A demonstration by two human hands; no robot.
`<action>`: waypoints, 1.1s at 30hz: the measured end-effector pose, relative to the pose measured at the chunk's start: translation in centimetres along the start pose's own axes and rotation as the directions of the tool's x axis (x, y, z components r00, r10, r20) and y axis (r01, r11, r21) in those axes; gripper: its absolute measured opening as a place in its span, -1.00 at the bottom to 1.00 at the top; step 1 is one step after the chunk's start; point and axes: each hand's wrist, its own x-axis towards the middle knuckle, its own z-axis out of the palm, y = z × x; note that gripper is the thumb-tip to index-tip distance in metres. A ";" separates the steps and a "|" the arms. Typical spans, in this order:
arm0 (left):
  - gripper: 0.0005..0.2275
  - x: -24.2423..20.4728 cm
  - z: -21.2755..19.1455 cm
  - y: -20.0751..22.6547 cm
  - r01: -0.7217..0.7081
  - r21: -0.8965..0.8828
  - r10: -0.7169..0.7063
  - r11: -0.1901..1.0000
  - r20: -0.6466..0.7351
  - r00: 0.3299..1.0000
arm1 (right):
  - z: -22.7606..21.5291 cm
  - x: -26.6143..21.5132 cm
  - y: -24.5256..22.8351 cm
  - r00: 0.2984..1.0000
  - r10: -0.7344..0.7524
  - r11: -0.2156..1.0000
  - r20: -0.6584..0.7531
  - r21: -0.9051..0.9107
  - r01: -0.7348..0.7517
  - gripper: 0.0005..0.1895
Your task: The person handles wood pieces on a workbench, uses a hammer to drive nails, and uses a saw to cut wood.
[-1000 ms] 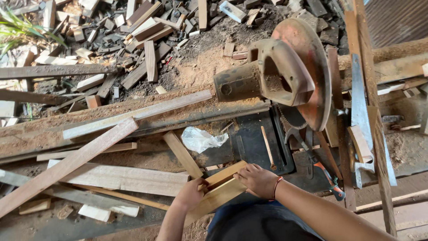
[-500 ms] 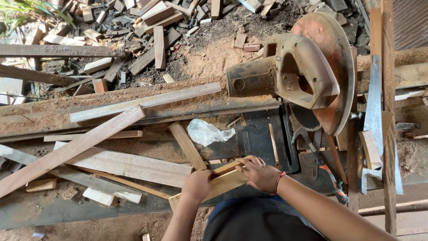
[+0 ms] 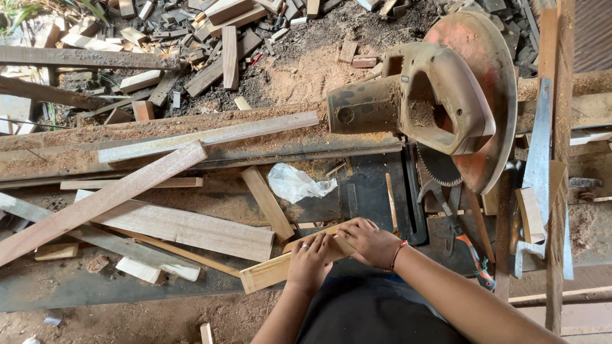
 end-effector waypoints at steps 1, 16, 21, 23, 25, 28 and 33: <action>-0.38 0.0 0.1 0.1 0.006 -0.010 -0.006 1.000 -0.011 1.000 | 0.0 -0.1 0.1 1.000 0.006 1.000 -0.015 0.025 -0.006 -0.23; -0.38 0.0 -0.1 0.5 0.069 -0.036 -0.067 0.997 0.048 0.997 | 3.3 -3.9 1.9 0.874 0.470 0.723 -0.126 0.622 -0.300 -0.19; -0.40 -0.1 -0.7 0.6 0.045 -0.052 -0.043 0.998 0.040 0.998 | 5.0 -4.2 0.9 0.822 0.532 0.673 -0.204 0.691 -0.265 -0.25; -0.37 0.0 -1.1 0.6 0.044 -0.067 -0.041 0.997 0.055 0.998 | 5.3 -4.1 0.7 0.809 0.542 0.685 -0.229 0.677 -0.267 -0.24; -0.36 0.2 -1.4 0.5 0.046 -0.080 -0.041 0.996 0.059 0.997 | 5.5 -3.7 0.4 0.798 0.559 0.655 -0.226 0.710 -0.258 -0.26; -0.36 0.4 -1.5 0.3 0.053 -0.096 -0.048 0.994 0.057 0.997 | 5.6 -3.3 0.6 0.792 0.582 0.619 -0.186 0.733 -0.282 -0.26; -0.37 0.4 -1.4 0.2 0.056 -0.101 -0.052 0.993 0.041 0.998 | 5.9 -3.1 1.6 0.810 0.540 0.706 -0.228 0.648 -0.287 -0.25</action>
